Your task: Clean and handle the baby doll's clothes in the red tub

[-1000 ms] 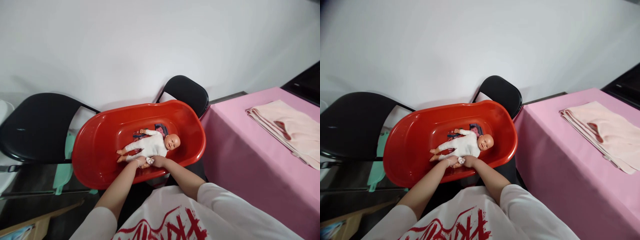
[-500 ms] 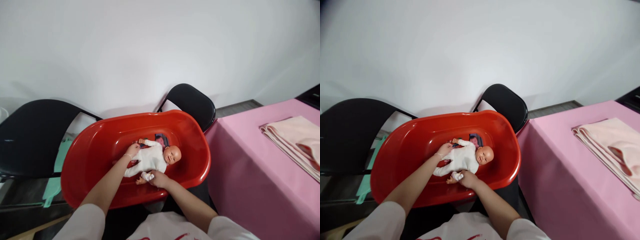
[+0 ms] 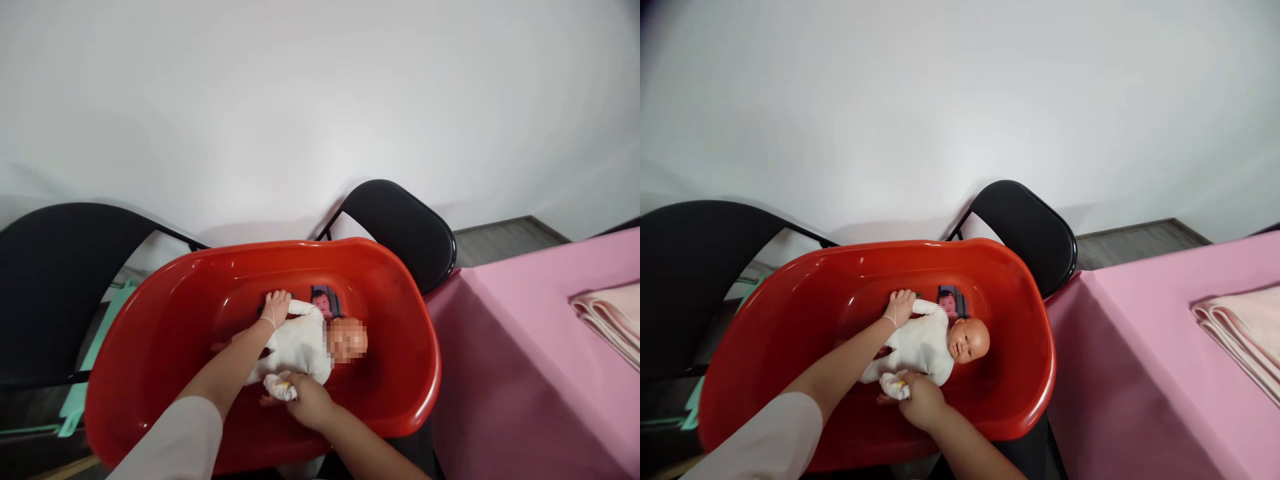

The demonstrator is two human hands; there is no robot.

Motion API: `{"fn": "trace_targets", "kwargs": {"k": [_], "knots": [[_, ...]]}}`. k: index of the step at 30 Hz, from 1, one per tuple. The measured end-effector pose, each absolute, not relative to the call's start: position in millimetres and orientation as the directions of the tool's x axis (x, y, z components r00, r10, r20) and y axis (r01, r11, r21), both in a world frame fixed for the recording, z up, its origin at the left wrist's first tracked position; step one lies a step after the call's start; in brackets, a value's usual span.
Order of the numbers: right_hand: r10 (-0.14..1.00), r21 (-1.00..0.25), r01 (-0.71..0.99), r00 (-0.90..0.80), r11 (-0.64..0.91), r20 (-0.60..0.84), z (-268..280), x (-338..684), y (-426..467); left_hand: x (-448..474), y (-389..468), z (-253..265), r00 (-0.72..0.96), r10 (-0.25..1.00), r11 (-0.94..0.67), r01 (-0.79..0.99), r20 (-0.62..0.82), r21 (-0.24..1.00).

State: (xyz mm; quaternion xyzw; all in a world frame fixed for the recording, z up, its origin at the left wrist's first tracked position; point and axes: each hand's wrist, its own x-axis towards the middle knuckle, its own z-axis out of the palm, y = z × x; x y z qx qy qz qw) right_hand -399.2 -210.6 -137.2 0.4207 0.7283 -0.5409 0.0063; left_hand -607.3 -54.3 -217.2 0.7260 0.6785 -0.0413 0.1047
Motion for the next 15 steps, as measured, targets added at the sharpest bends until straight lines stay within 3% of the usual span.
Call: {"fn": "trace_targets", "kwargs": {"k": [4,7,10,15], "knots": [[0.667,-0.732,0.658,-0.627,0.177,-0.402,-124,-404,-191,-614,-77,-216,0.16,0.974,-0.163,0.987,-0.159,-0.004],[0.728,-0.673,0.707,-0.578,0.22,-0.369,-120,-404,-166,-626,-83,-214,0.243,0.948,-0.236,0.97,-0.204,0.058],[0.814,-0.633,0.759,-0.46,0.152,-0.356,-122,-402,-145,-637,-86,-214,0.281,0.929,-0.253,0.957,-0.24,0.143],[0.9,-0.599,0.795,-0.324,0.093,-0.291,-130,-402,-142,-638,-103,-215,0.225,0.943,-0.158,0.952,-0.247,0.261]]}}
